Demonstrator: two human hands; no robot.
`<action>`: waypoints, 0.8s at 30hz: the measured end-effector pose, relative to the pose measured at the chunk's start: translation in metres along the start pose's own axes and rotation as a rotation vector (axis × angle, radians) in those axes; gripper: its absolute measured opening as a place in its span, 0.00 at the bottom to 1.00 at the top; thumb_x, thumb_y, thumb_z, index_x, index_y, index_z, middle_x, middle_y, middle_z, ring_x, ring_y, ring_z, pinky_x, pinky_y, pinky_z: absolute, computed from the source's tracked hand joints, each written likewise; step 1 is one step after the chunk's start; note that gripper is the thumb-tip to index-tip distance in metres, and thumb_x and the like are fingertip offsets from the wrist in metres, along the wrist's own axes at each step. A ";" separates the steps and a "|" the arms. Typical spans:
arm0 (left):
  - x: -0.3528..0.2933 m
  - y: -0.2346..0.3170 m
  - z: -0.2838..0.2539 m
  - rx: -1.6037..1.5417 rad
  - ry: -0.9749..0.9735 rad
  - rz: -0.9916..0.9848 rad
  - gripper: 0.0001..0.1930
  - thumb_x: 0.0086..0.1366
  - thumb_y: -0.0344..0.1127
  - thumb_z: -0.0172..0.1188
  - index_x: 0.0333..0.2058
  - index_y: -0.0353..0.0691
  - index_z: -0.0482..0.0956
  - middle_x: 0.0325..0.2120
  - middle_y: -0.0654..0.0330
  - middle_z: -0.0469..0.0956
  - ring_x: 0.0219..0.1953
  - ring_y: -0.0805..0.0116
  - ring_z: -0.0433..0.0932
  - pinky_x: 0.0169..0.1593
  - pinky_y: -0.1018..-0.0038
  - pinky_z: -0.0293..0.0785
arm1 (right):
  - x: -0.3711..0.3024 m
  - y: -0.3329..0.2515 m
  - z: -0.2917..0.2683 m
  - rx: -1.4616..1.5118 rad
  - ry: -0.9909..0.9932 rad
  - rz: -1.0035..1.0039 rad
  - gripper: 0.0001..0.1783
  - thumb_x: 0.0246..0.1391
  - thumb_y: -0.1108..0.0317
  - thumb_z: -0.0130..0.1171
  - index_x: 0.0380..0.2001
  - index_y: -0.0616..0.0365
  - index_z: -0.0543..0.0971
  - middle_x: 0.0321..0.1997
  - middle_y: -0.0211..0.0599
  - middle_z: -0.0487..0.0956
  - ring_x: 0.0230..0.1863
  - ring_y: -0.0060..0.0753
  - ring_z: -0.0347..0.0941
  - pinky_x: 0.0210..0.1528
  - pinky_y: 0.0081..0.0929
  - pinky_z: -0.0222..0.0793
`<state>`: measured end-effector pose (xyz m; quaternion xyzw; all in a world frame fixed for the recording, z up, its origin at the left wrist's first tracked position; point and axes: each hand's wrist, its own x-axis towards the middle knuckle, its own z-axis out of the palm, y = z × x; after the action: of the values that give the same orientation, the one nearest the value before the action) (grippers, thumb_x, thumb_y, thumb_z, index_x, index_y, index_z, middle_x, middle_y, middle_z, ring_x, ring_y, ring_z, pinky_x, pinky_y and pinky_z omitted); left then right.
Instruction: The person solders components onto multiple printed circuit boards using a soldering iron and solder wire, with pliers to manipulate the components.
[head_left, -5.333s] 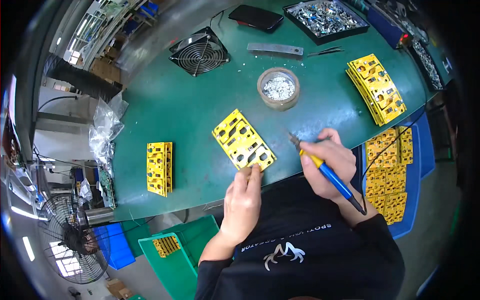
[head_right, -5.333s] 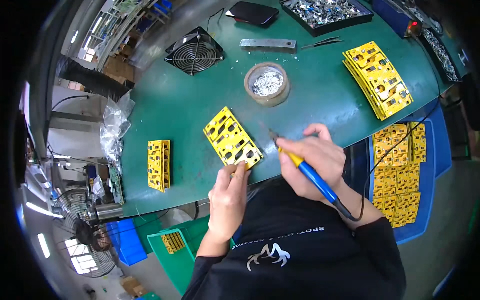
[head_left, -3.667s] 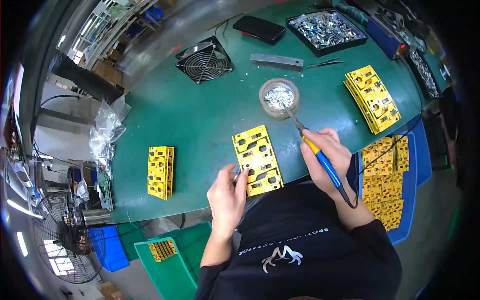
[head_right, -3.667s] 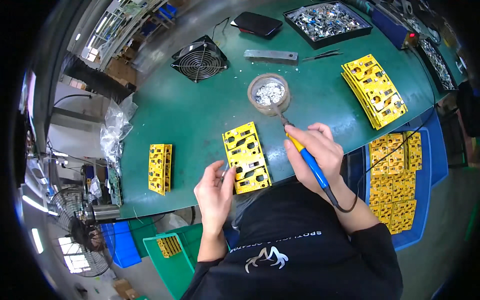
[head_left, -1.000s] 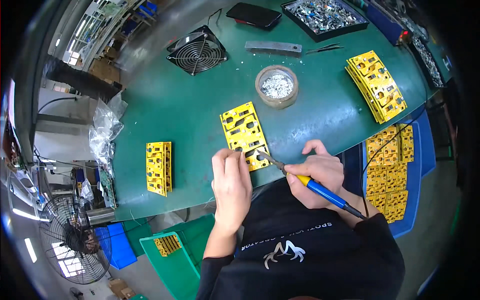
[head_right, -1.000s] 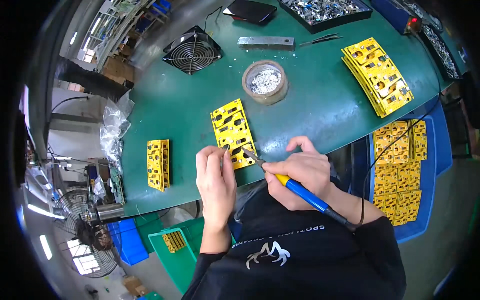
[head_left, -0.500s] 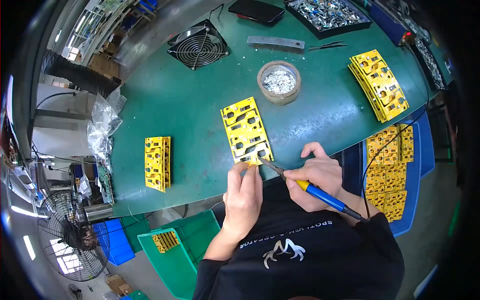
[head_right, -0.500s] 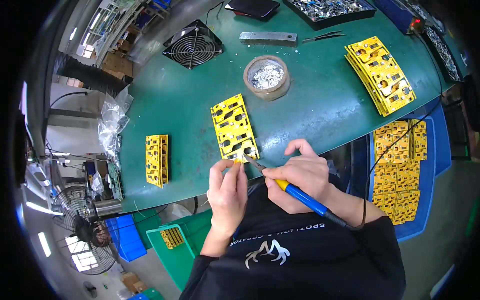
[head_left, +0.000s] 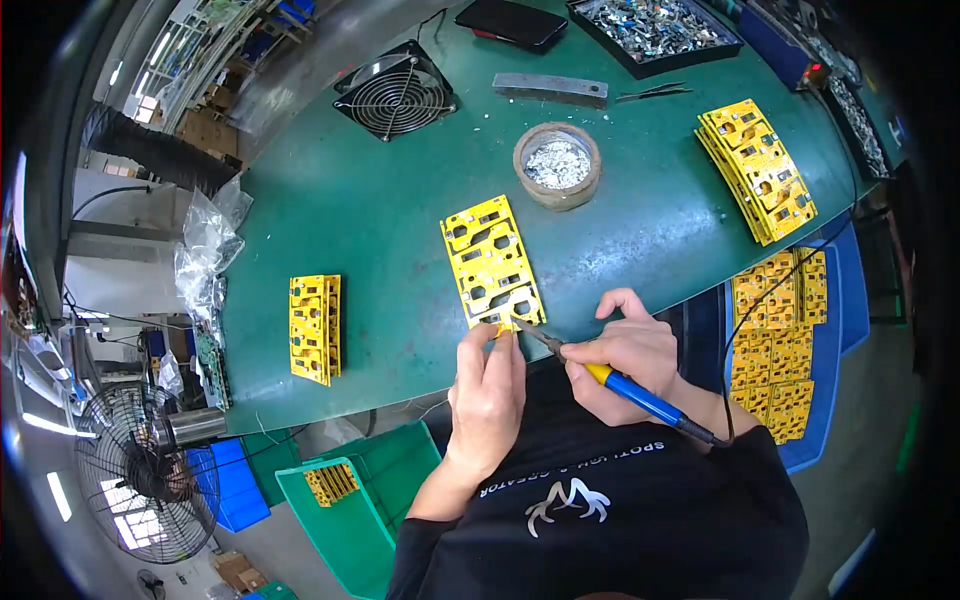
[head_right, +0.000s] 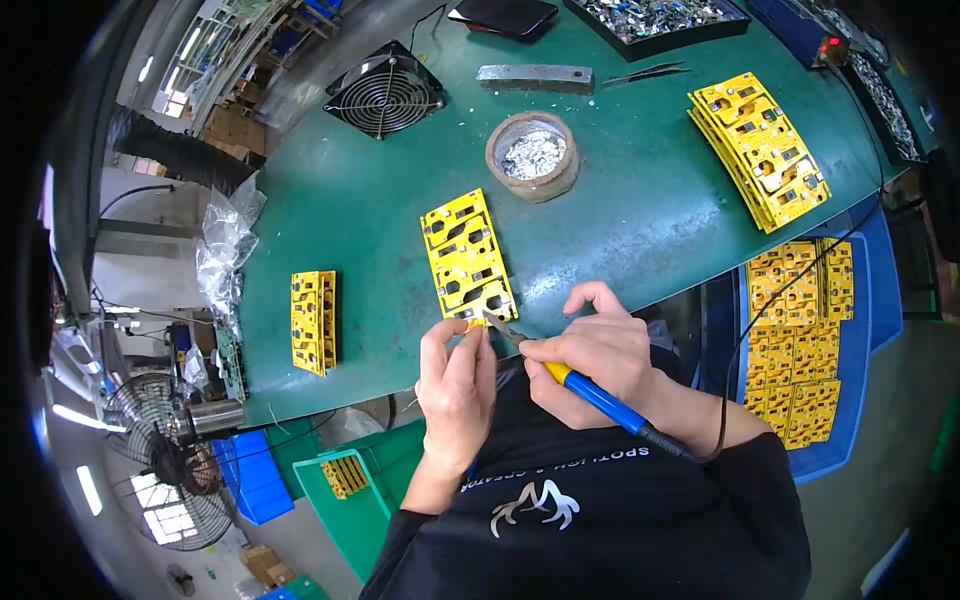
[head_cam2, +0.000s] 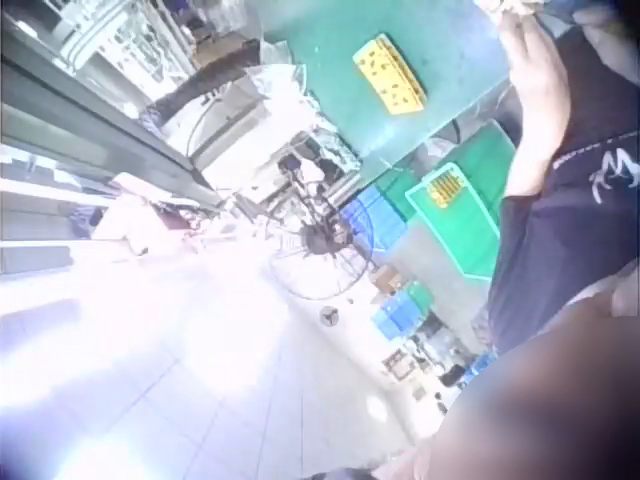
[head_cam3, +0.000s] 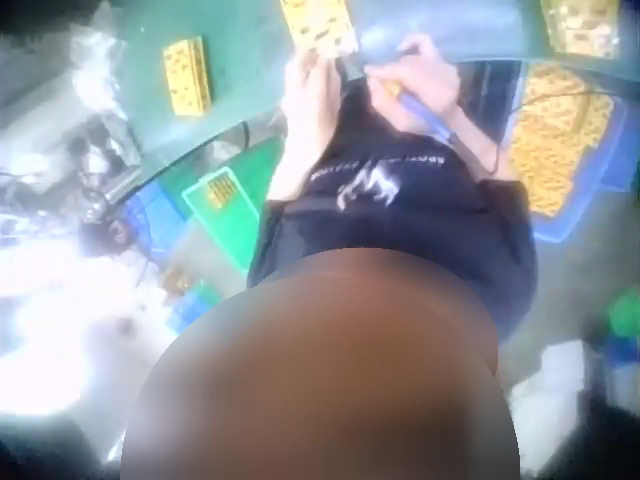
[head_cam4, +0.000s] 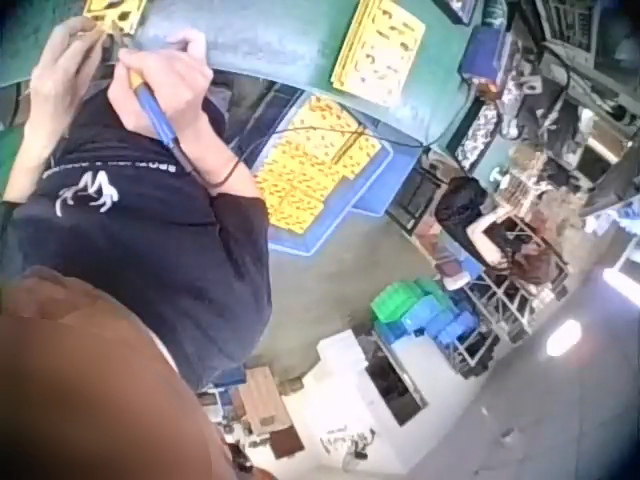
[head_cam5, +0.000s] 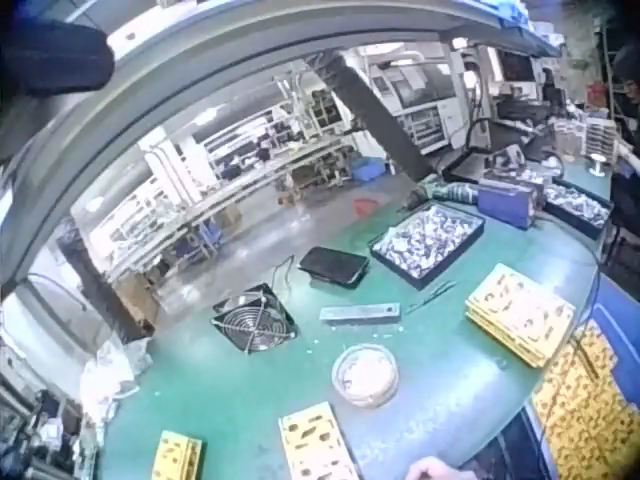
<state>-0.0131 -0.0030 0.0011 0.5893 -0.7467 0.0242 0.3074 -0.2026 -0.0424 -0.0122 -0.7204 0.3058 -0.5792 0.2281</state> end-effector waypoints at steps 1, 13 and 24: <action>0.000 0.001 -0.002 -0.006 -0.028 -0.024 0.09 0.64 0.22 0.69 0.43 0.33 0.84 0.45 0.54 0.78 0.25 0.64 0.82 0.28 0.66 0.78 | 0.000 0.000 0.000 0.002 -0.004 0.008 0.12 0.36 0.80 0.72 0.29 0.57 0.87 0.19 0.29 0.79 0.17 0.31 0.75 0.41 0.37 0.74; 0.004 -0.020 -0.009 0.025 -0.107 0.062 0.16 0.63 0.22 0.69 0.50 0.37 0.86 0.43 0.56 0.80 0.30 0.61 0.84 0.30 0.65 0.80 | -0.002 -0.005 -0.003 -0.006 -0.031 -0.012 0.14 0.36 0.80 0.71 0.31 0.57 0.86 0.18 0.28 0.78 0.17 0.30 0.74 0.42 0.37 0.73; 0.007 -0.017 -0.019 0.002 -0.272 0.072 0.28 0.54 0.14 0.61 0.57 0.28 0.79 0.46 0.49 0.77 0.40 0.50 0.83 0.43 0.61 0.83 | -0.003 -0.004 -0.002 -0.018 0.000 -0.024 0.14 0.36 0.80 0.70 0.32 0.56 0.86 0.18 0.27 0.78 0.16 0.29 0.73 0.41 0.37 0.74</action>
<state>0.0091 -0.0071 0.0144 0.5602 -0.8022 -0.0442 0.2019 -0.2041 -0.0377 -0.0110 -0.7261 0.3022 -0.5791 0.2147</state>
